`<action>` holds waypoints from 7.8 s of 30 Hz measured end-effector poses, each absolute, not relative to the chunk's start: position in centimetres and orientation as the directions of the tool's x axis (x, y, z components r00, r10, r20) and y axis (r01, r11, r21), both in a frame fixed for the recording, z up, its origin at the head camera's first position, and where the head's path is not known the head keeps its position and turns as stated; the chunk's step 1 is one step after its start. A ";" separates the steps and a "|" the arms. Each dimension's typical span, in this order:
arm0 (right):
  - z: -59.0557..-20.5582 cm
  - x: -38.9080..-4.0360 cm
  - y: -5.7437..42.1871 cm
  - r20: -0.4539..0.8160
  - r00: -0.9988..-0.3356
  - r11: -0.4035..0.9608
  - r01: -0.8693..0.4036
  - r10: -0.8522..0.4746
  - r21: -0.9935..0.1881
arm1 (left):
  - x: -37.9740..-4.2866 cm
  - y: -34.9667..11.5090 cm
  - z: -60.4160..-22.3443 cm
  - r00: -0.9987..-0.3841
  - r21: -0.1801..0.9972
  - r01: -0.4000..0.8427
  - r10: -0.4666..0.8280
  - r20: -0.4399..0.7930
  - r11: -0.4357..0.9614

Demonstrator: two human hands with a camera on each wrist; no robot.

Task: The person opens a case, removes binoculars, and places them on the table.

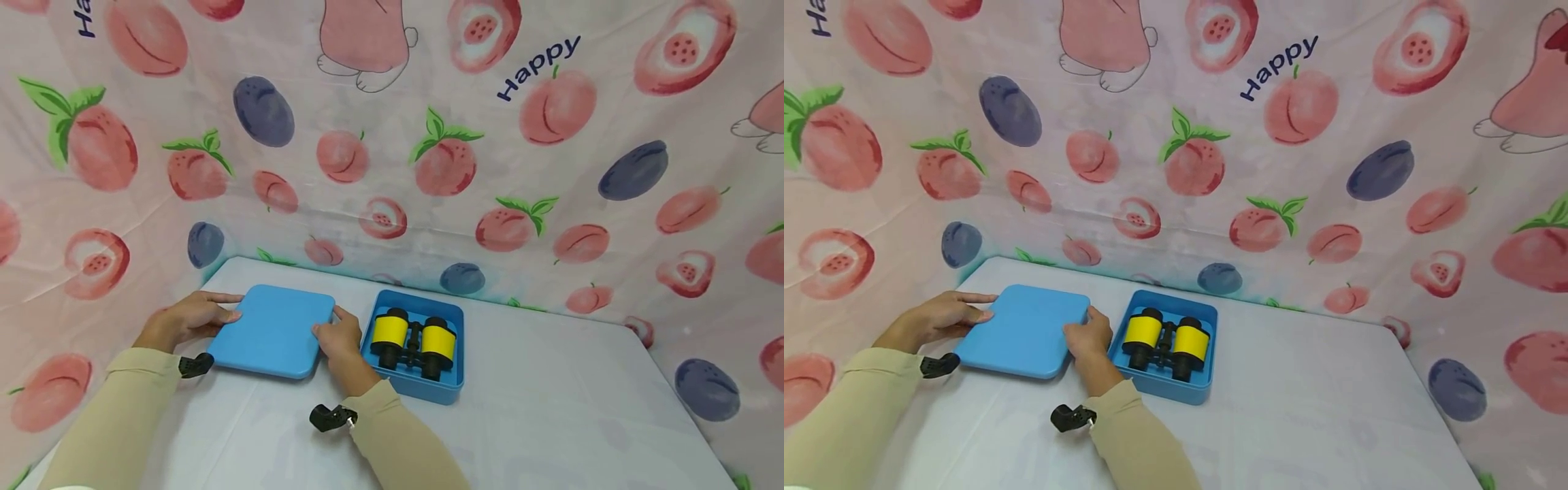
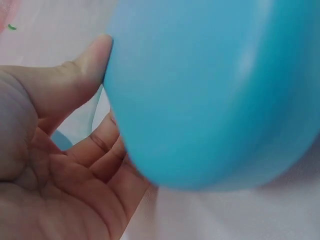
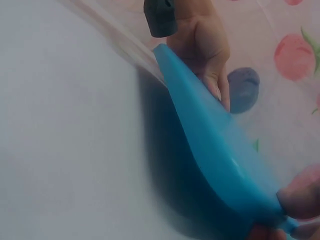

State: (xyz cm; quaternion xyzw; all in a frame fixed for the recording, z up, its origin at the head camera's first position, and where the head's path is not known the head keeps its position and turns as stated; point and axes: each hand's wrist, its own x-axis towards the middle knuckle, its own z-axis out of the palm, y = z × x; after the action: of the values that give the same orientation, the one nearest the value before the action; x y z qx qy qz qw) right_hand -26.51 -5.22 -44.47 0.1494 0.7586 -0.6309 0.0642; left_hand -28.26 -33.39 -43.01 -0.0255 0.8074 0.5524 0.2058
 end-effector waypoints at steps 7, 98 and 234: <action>-44.6 -26.1 -4.9 -0.263 -0.953 0.275 0.296 0.152 -0.915 | -27.9 -33.0 -43.3 -0.923 0.851 -0.242 0.159 -0.350 0.467; -41.8 -27.3 15.2 -0.085 -0.888 0.889 -0.442 -0.453 -0.123 | -29.3 -7.3 -41.6 -0.941 0.870 -0.237 0.122 -0.317 0.432; -32.8 -26.2 22.8 0.054 -0.893 0.894 -0.447 -0.446 -0.021 | -29.6 -7.3 -41.6 -0.928 0.884 -0.331 0.055 -0.368 0.329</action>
State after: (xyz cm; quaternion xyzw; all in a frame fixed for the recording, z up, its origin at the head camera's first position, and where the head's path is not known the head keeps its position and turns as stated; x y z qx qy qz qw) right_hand -26.20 22.85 -32.82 -0.2295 0.9729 -0.0163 -0.0240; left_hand -29.60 -7.34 -41.64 -0.0865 0.7977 0.5725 0.1686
